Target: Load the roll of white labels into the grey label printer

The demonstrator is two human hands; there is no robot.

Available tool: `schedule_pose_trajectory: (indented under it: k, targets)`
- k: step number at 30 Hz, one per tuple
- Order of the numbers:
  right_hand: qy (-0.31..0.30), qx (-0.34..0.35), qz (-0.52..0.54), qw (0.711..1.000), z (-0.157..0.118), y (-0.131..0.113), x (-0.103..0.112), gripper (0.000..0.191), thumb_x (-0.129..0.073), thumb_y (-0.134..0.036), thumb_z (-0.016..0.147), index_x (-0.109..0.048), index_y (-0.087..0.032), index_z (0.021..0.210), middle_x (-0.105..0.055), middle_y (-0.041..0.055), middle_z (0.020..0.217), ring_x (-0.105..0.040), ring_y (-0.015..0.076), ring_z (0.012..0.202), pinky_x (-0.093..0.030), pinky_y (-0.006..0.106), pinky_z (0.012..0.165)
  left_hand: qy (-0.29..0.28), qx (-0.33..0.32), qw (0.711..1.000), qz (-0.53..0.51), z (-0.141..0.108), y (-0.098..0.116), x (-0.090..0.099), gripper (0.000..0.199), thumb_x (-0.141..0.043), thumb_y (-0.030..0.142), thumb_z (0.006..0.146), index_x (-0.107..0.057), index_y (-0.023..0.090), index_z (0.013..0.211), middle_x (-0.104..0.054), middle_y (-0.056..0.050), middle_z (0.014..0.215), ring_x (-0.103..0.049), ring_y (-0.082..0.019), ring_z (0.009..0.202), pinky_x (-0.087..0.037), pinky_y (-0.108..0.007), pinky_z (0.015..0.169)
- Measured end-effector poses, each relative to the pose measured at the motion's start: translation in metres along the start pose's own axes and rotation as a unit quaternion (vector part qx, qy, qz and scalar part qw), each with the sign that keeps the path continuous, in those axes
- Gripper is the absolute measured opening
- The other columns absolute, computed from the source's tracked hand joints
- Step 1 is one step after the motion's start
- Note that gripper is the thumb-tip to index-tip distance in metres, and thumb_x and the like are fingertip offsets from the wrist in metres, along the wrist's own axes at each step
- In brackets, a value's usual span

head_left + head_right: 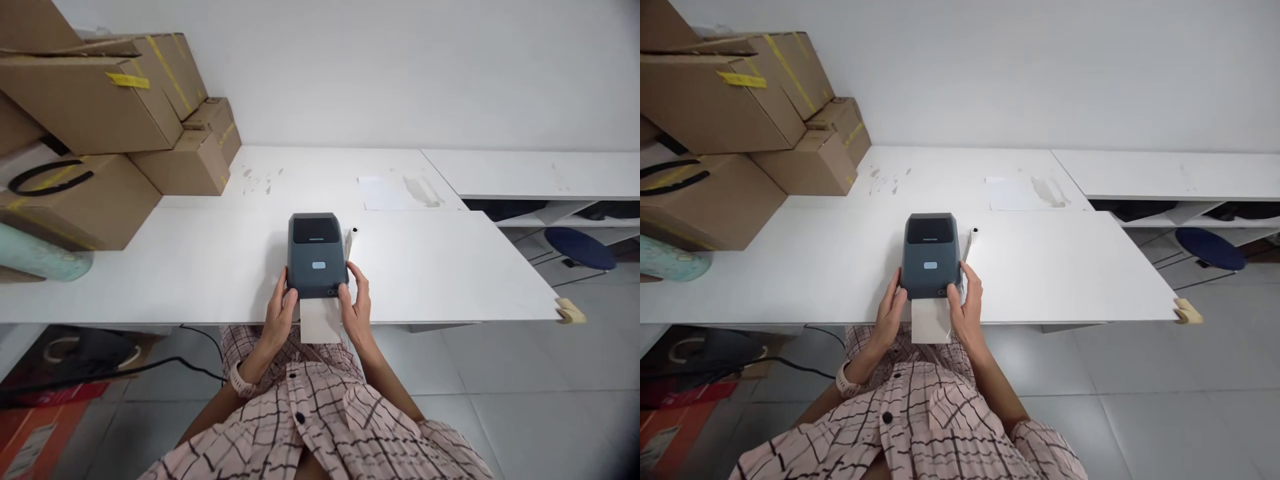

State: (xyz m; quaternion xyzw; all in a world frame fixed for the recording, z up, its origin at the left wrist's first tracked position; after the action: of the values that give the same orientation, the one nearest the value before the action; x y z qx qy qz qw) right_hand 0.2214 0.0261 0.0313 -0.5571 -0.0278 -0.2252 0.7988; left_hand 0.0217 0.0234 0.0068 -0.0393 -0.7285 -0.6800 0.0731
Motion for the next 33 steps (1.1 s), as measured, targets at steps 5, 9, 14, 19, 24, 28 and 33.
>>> schedule_pose_trajectory:
  k: [5, 9, 14, 19, 24, 28, 33]
  targets:
    - [-0.04, -0.068, 0.067, 0.995, -0.006, 0.012, 0.0, 0.056, -0.05, -0.054, 0.103, -0.046, -0.029, 0.153, -0.049, 0.0098, 0.159, -0.045, 0.0298, 0.149, -0.038, 0.056, 0.121, 0.029, -0.041, 0.997, -0.057, 0.008, -0.001, -0.005, 0.077, -0.035, 0.068, 0.101, -0.024, 0.028, 0.167, -0.023, -0.005, 0.175, -0.025, -0.027, 0.161, -0.029, -0.042, 0.13]
    - [-0.038, -0.068, 0.127, 0.989, -0.006, 0.01, -0.001, 0.054, -0.05, -0.054, 0.103, -0.049, -0.027, 0.149, -0.047, 0.0108, 0.162, -0.042, 0.0292, 0.152, -0.039, 0.053, 0.123, 0.058, -0.07, 0.995, -0.045, 0.008, -0.003, -0.005, 0.08, -0.034, 0.073, 0.098, -0.03, 0.03, 0.165, -0.022, -0.001, 0.175, -0.016, -0.027, 0.163, -0.021, -0.04, 0.133]
    - [-0.028, -0.03, 0.142, 0.989, 0.008, 0.001, 0.003, 0.051, -0.047, -0.053, 0.105, -0.052, -0.027, 0.147, -0.049, 0.0104, 0.161, -0.043, 0.0291, 0.152, -0.04, 0.053, 0.123, 0.078, -0.116, 0.99, 0.0, 0.015, 0.016, 0.01, 0.077, -0.035, 0.075, 0.097, -0.043, 0.03, 0.16, -0.024, 0.0, 0.175, -0.019, -0.029, 0.162, -0.028, -0.04, 0.13]
    - [-0.042, 0.079, 0.068, 0.994, 0.068, -0.028, -0.001, 0.061, -0.04, -0.059, 0.105, -0.034, -0.034, 0.161, -0.038, 0.0071, 0.168, -0.034, 0.03, 0.157, -0.033, 0.055, 0.127, 0.096, -0.151, 0.984, 0.004, 0.06, 0.051, 0.027, 0.059, -0.048, 0.057, 0.101, -0.054, 0.026, 0.151, -0.053, -0.008, 0.159, -0.045, -0.028, 0.15, -0.041, -0.042, 0.122]
    - [-0.019, 0.166, -0.009, 0.986, 0.145, -0.052, -0.02, 0.077, -0.036, -0.066, 0.103, -0.013, -0.03, 0.166, -0.027, 0.0107, 0.172, -0.026, 0.0337, 0.159, -0.025, 0.06, 0.128, 0.107, -0.039, 0.99, 0.085, 0.102, 0.033, 0.026, 0.055, -0.062, 0.035, 0.092, -0.055, 0.023, 0.145, -0.058, -0.015, 0.146, -0.059, -0.027, 0.127, -0.053, -0.036, 0.097]
    - [-0.024, 0.178, -0.046, 0.983, 0.197, -0.055, -0.038, 0.077, -0.031, -0.066, 0.104, -0.004, -0.029, 0.167, -0.029, 0.0131, 0.17, -0.031, 0.0334, 0.156, -0.031, 0.058, 0.125, 0.078, 0.031, 0.989, 0.123, 0.107, 0.008, 0.018, 0.058, -0.065, 0.039, 0.087, -0.058, 0.019, 0.141, -0.065, -0.013, 0.121, -0.064, -0.022, 0.096, -0.051, -0.032, 0.078]
    - [-0.045, 0.162, -0.113, 0.979, 0.247, -0.05, -0.051, 0.076, -0.027, -0.064, 0.104, -0.002, -0.026, 0.166, -0.033, 0.0159, 0.168, -0.04, 0.0325, 0.152, -0.04, 0.056, 0.119, 0.047, 0.054, 0.983, 0.169, 0.11, 0.011, 0.017, 0.049, -0.06, 0.034, 0.086, -0.059, 0.019, 0.133, -0.067, -0.006, 0.092, -0.063, -0.02, 0.078, -0.044, -0.029, 0.064]
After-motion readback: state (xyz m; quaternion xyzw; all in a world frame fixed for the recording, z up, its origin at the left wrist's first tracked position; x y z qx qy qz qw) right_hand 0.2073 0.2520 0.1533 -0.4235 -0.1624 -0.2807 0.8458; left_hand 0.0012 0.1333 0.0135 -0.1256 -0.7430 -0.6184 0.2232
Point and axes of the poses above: each hand's wrist, its own z-axis towards the middle knuckle, its own x-axis out of the back of the hand, y = z × x, the point moved 6 cm from there along z, towards the middle knuckle
